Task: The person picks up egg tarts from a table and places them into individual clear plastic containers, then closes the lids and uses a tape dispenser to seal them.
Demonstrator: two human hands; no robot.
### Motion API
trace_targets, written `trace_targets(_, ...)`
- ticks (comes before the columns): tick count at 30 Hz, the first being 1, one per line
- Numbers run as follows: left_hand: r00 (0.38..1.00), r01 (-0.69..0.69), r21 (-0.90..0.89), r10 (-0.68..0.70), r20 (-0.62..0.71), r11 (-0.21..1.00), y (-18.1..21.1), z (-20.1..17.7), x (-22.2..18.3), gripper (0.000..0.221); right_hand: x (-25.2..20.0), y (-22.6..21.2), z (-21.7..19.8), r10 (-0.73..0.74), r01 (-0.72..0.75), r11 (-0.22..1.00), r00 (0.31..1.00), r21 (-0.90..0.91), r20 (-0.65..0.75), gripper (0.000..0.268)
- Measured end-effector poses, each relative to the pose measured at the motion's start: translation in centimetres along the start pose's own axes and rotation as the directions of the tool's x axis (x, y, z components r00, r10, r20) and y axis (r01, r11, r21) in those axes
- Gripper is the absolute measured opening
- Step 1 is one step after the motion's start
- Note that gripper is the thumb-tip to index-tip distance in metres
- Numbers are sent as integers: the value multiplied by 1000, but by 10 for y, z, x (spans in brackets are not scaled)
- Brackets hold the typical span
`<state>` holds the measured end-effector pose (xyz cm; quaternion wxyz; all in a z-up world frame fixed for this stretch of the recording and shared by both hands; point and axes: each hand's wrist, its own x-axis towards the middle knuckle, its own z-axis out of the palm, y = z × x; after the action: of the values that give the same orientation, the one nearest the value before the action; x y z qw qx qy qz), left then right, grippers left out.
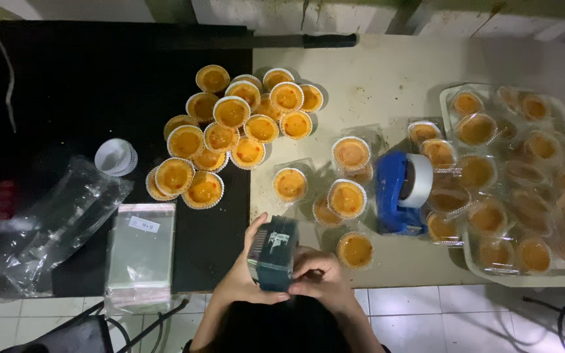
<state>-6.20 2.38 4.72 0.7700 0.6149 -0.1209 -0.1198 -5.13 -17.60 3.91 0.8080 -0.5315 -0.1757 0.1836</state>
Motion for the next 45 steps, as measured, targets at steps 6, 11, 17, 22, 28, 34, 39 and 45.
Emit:
trace_targets(6,991,-113,50,117,-70,992,-4,-2,-1,131,-3,-25,13,-60,58,987,998,-147,-12,8)
trace_targets(11,986,-124,-26,120,-119,992,10,-4,-1,132,-5,-17,19,-229,174,973,835,-154,-501,42)
trace_targets(17,949,-316,-355,294,-116,880,9,-19,-8,130,-8,-30,0,-191,173,981,829,-84,-525,53)
trace_targets(22,845,107,40,-70,-530,993,-113,-135,-121,92,-8,-36,-22,-188,281,953,842,113,-505,78)
trace_targets(28,566,-194,116,208,-798,974,-35,-197,-128,104,-9,-23,-35,-17,123,972,888,202,-460,23)
trace_targets(34,564,-332,187,353,-746,925,-62,-255,-157,87,-3,-15,-38,81,-19,976,957,216,-280,29)
trace_targets(39,531,205,136,6,-848,969,-31,-270,-126,24,5,-20,-23,86,7,971,923,240,-375,26)
trace_targets(45,572,292,238,30,-820,926,61,-169,-96,63,7,-20,-22,119,17,951,902,310,-416,41)
